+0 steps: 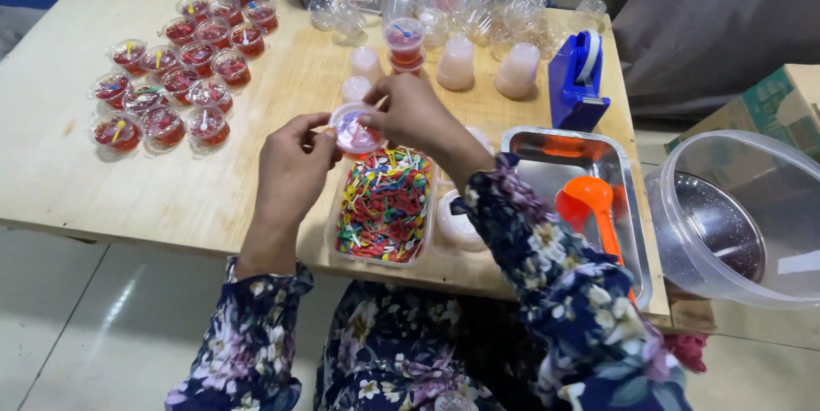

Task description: The person scoops dark liquid into small plastic cups, places a jelly garnish into the liquid, and seals the cups using a tape dispenser and lids.

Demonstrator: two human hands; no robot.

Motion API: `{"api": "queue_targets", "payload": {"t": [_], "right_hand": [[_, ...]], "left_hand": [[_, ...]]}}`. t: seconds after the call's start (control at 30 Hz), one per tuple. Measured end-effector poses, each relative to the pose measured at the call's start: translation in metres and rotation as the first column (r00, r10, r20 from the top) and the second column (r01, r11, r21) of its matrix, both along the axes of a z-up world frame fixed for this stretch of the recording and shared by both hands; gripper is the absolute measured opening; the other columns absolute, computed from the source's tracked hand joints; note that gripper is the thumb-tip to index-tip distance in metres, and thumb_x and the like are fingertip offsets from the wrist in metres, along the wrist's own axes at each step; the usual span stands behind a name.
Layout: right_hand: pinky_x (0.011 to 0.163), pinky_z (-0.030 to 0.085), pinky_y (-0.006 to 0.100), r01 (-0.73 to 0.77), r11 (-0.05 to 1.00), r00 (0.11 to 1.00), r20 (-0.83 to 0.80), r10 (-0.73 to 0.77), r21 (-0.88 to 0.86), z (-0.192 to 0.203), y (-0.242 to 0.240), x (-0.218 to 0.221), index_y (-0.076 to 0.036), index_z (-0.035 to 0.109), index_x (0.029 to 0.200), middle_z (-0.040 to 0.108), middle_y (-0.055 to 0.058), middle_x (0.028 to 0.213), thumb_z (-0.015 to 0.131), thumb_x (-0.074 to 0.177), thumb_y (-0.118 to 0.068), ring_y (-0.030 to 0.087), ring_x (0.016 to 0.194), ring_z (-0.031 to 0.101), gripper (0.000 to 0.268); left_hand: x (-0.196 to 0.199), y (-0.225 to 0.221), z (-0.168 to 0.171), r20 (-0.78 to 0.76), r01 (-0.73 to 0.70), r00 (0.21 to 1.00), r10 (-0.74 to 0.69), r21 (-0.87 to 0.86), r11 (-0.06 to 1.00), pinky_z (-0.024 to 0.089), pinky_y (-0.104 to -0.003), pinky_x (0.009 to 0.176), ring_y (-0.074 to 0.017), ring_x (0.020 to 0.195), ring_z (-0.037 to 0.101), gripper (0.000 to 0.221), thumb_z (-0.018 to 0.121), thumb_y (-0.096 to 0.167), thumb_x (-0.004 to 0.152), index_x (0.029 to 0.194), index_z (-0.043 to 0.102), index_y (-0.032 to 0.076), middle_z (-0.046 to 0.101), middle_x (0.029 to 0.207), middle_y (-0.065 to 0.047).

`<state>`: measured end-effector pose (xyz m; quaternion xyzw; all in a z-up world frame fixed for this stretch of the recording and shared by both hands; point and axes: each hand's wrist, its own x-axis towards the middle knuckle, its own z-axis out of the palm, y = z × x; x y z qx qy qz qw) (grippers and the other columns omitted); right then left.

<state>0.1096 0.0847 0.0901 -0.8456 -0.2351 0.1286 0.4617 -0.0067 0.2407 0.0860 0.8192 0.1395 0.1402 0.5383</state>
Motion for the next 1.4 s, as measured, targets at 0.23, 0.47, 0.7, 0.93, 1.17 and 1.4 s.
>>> {"api": "queue_targets", "payload": {"t": [0.23,0.47,0.7,0.93,1.17,1.4], "right_hand": [[0.042,0.062,0.029,-0.087,0.995,0.996,-0.034,0.085,-0.056,-0.081,0.103,0.013,-0.003,0.072,0.113,0.076,0.016,0.078,0.068,0.085,-0.01,0.023,0.051,0.075,0.03],[0.091,0.06,0.051,-0.146,0.946,0.979,0.095,0.181,-0.29,-0.122,0.136,0.011,-0.005,0.077,0.111,0.076,0.02,0.104,0.074,0.077,-0.009,0.042,0.106,0.073,0.035],[0.097,0.056,0.054,-0.165,0.932,0.981,0.047,0.19,-0.323,-0.107,0.13,0.001,-0.004,0.075,0.115,0.074,0.023,0.112,0.075,0.08,-0.009,0.044,0.116,0.068,0.036],[0.097,0.057,0.054,-0.181,0.917,0.978,0.035,0.206,-0.355,-0.084,0.116,-0.006,-0.005,0.073,0.119,0.072,0.022,0.115,0.071,0.087,-0.016,0.044,0.118,0.067,0.034],[0.095,0.057,0.052,-0.104,0.942,0.984,0.107,0.145,-0.319,-0.035,0.081,0.017,-0.006,0.073,0.117,0.077,0.018,0.1,0.068,0.091,-0.02,0.04,0.11,0.071,0.03],[0.086,0.059,0.05,0.205,0.953,0.915,0.389,-0.106,-0.223,-0.024,0.055,0.122,-0.008,0.076,0.112,0.077,0.011,0.089,0.072,0.087,-0.017,0.035,0.098,0.075,0.027]], "left_hand": [[-0.029,0.056,-0.042,-0.053,-0.171,0.984,0.169,-0.02,0.985,0.054,-0.028,0.065,-0.016,0.066,0.07,0.032,0.063,0.015,0.095,0.123,0.07,0.001,0.071,0.073,-0.01],[-0.038,0.075,-0.079,-0.178,-0.263,0.954,0.241,-0.112,0.958,0.058,-0.028,0.069,-0.0188,0.072,0.073,0.033,0.064,0.014,0.094,0.124,0.069,0.002,0.074,0.083,-0.015],[-0.043,0.071,-0.067,-0.262,-0.231,0.94,0.217,-0.024,0.973,0.055,-0.03,0.07,-0.016,0.072,0.073,0.035,0.065,0.022,0.09,0.123,0.07,0.009,0.074,0.078,-0.008],[-0.046,0.081,-0.065,-0.305,-0.217,0.922,0.237,0.099,0.971,0.054,-0.034,0.074,-0.0191,0.079,0.072,0.034,0.063,0.027,0.093,0.123,0.069,0.011,0.075,0.082,-0.007],[-0.022,0.094,-0.04,-0.093,-0.222,0.964,0.249,0.235,0.946,0.058,-0.042,0.082,-0.0323,0.098,0.071,0.033,0.061,0.021,0.097,0.125,0.069,0.004,0.069,0.106,-0.019],[0.097,0.08,-0.021,0.078,-0.025,0.997,0.013,0.16,0.987,0.057,-0.043,0.092,-0.0308,0.107,0.07,0.035,0.061,0.035,0.098,0.122,0.071,0.012,0.067,0.113,-0.013]]}}
